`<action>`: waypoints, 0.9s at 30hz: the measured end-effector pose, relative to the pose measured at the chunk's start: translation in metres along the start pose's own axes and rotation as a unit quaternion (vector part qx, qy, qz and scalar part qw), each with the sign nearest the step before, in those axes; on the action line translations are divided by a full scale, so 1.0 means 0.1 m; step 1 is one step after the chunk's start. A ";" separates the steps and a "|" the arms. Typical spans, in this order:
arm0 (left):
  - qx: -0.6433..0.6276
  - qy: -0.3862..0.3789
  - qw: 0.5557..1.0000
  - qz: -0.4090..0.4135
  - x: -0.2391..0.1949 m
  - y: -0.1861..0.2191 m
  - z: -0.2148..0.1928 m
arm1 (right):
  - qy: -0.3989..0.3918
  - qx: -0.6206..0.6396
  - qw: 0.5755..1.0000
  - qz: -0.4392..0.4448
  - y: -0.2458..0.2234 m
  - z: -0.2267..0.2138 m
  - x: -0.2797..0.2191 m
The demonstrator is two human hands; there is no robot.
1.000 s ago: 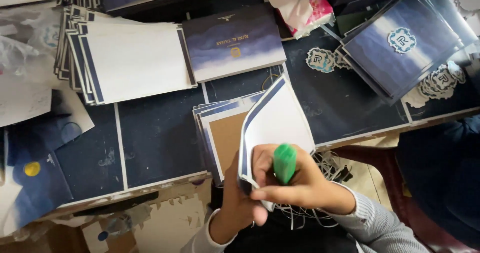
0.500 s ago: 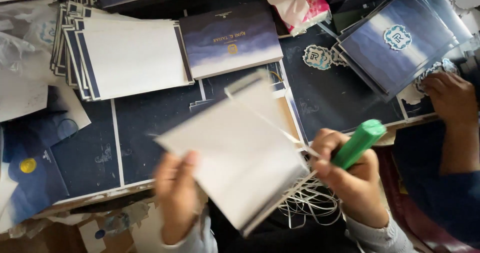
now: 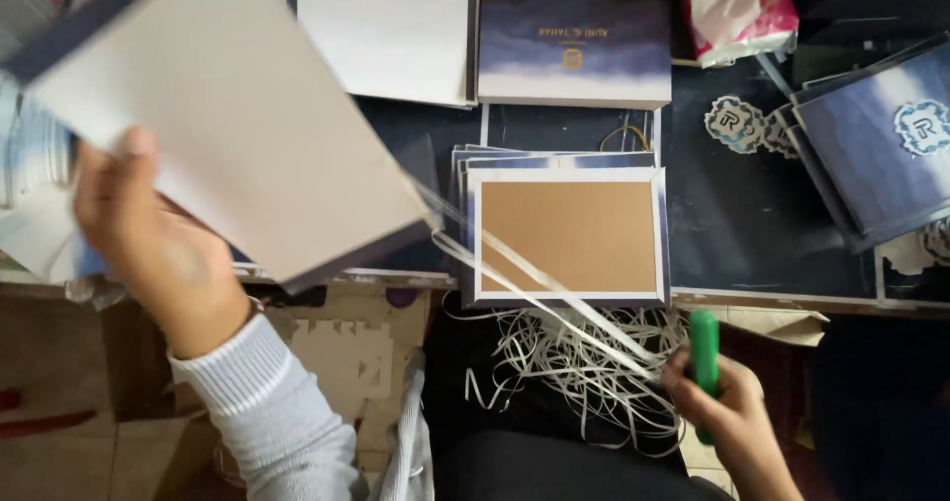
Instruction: Folding and creasing paper invitations manually using a hand tool to sharpen the folds.
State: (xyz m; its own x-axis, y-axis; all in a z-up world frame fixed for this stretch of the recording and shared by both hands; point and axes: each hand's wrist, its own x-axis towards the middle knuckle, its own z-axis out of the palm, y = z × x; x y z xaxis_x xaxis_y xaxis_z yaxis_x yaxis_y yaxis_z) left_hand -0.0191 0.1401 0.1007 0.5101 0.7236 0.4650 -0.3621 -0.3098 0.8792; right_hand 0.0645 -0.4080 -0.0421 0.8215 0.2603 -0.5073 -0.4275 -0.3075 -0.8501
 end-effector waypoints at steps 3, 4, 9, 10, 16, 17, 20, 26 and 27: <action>0.008 0.015 0.997 0.081 0.10 -0.10 -0.23 | -0.052 -0.062 0.996 0.046 0.56 -0.23 0.00; -0.005 0.056 0.997 0.050 0.12 -0.11 -0.30 | -0.063 -0.182 0.976 0.099 0.68 -0.27 0.01; -0.221 0.056 0.971 -0.080 0.15 -0.26 -0.26 | -0.158 -0.491 0.851 0.100 1.05 -0.45 0.00; -0.347 0.023 0.932 -0.100 0.13 -0.35 -0.19 | -0.181 -0.534 0.817 0.121 0.80 -0.36 -0.02; -0.669 -0.370 0.638 0.088 0.50 -1.36 0.74 | -0.181 -0.376 0.898 0.142 -0.19 -0.50 -0.05; -0.721 -0.344 0.596 0.080 0.40 -1.22 1.04 | -0.112 -0.250 0.951 0.144 -0.24 -0.62 -0.07; -0.813 -0.257 0.520 0.044 0.04 -1.14 1.63 | -0.080 0.027 0.988 -0.132 -1.04 0.13 -0.16; -0.799 -0.307 0.513 0.063 -0.41 -1.47 2.20 | -0.094 0.111 0.965 -0.219 -1.11 1.09 0.52; -0.801 -0.313 0.506 0.063 -0.53 -1.14 2.18 | -0.088 0.113 0.964 -0.224 -1.09 1.10 0.49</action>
State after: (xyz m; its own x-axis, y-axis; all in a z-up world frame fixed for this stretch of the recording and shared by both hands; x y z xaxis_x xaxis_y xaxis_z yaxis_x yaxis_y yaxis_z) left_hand 0.1650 0.0030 -0.0012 0.3710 0.2683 0.8891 -0.3347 0.9317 -0.1415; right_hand 0.1101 -0.2606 0.0102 0.8750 0.4774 -0.0805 -0.1315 0.0742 -0.9885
